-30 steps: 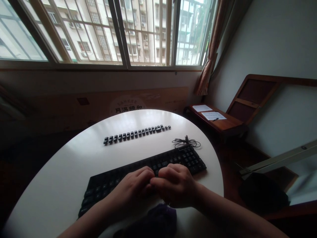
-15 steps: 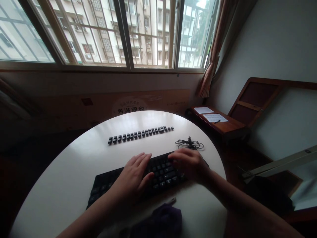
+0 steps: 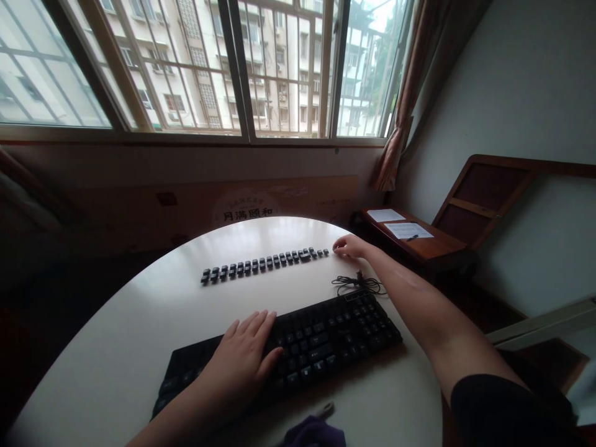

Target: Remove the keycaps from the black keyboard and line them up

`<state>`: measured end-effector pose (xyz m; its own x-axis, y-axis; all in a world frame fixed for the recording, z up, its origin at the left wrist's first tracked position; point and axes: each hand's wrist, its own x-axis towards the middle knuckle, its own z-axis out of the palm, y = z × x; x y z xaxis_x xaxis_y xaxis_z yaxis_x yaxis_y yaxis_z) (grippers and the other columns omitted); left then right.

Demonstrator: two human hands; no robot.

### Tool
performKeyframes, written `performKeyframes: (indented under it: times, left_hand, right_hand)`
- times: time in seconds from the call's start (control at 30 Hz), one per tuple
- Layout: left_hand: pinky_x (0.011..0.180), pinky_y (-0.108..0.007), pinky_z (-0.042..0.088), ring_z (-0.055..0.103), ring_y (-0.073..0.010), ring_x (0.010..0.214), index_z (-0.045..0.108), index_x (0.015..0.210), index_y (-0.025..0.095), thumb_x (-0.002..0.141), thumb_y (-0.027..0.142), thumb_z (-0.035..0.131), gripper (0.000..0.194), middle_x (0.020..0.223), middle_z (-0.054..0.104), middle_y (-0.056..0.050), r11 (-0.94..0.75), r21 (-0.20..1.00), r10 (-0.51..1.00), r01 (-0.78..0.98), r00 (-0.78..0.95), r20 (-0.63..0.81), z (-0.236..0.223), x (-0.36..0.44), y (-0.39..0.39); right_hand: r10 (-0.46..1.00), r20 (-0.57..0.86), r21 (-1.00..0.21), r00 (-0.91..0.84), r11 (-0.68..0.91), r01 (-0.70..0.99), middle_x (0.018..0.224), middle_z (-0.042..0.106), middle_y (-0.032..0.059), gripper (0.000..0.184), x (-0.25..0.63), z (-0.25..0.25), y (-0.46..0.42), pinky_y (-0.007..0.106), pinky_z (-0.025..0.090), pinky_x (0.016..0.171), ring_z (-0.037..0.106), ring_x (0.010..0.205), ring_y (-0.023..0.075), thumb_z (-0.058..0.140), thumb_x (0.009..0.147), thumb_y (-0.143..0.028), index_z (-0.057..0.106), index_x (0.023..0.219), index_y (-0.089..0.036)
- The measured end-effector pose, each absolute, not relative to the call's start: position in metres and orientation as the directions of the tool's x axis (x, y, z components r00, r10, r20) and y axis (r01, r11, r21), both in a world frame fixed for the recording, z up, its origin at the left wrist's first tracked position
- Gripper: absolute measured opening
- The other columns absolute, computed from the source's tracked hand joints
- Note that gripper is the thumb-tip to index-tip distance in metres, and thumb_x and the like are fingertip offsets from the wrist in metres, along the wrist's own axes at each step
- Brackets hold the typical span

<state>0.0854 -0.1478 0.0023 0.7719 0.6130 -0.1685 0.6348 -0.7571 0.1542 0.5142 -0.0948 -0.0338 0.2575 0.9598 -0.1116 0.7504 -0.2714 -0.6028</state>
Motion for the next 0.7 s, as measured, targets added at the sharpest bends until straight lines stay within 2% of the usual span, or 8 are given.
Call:
performKeyframes:
  times: [0.17, 0.4, 0.6, 0.7]
  left_hand:
    - [0.12, -0.06, 0.019, 0.027, -0.0346, 0.147, 0.037, 0.153, 0.014, 0.096, 0.047, 0.041, 0.066, 0.157, 0.034, -0.013, -0.749, 0.186, 0.617, 0.636, 0.772, -0.154, 0.001, 0.086, -0.147]
    - [0.12, -0.059, 0.019, 0.027, -0.0341, 0.147, 0.036, 0.153, 0.014, 0.096, 0.047, 0.041, 0.066, 0.158, 0.033, -0.013, -0.743, 0.181, 0.617, 0.644, 0.764, -0.188, 0.003, 0.087, -0.147]
    - [0.12, -0.06, 0.019, 0.027, -0.0339, 0.148, 0.034, 0.154, 0.014, 0.097, 0.049, 0.039, 0.067, 0.158, 0.032, -0.013, -0.751, 0.185, 0.606, 0.634, 0.773, -0.19, 0.004, 0.085, -0.147]
    - [0.119, -0.059, 0.02, 0.027, -0.0339, 0.147, 0.034, 0.154, 0.014, 0.097, 0.048, 0.039, 0.066, 0.158, 0.032, -0.013, -0.756, 0.191, 0.598, 0.626, 0.779, -0.19, 0.004, 0.086, -0.146]
  right_hand:
    - [0.954, -0.192, -0.586, 0.228, -0.298, 0.754, 0.126, 0.061, 0.0095, 0.032, 0.525, -0.038, -0.079, 0.043, 0.056, 0.088, 0.064, 0.105, 0.0235, 0.06, 0.097, -0.034, 0.059, 0.125, -0.017]
    - [0.961, -0.19, -0.547, 0.202, -0.275, 0.791, 0.126, 0.061, 0.0091, 0.032, 0.528, -0.043, -0.075, 0.043, 0.056, 0.088, 0.064, 0.106, 0.024, 0.06, 0.097, -0.034, 0.06, 0.124, -0.017]
    - [0.966, -0.162, -0.572, 0.2, -0.257, 0.779, 0.126, 0.061, 0.0087, 0.031, 0.523, -0.039, -0.076, 0.043, 0.056, 0.088, 0.063, 0.106, 0.0241, 0.059, 0.098, -0.034, 0.06, 0.124, -0.017]
    - [0.971, -0.112, -0.609, 0.213, -0.236, 0.757, 0.108, 0.068, 0.0072, 0.034, 0.518, -0.034, -0.079, 0.035, 0.056, 0.082, 0.066, 0.091, 0.0212, 0.072, 0.088, -0.037, 0.068, 0.114, -0.015]
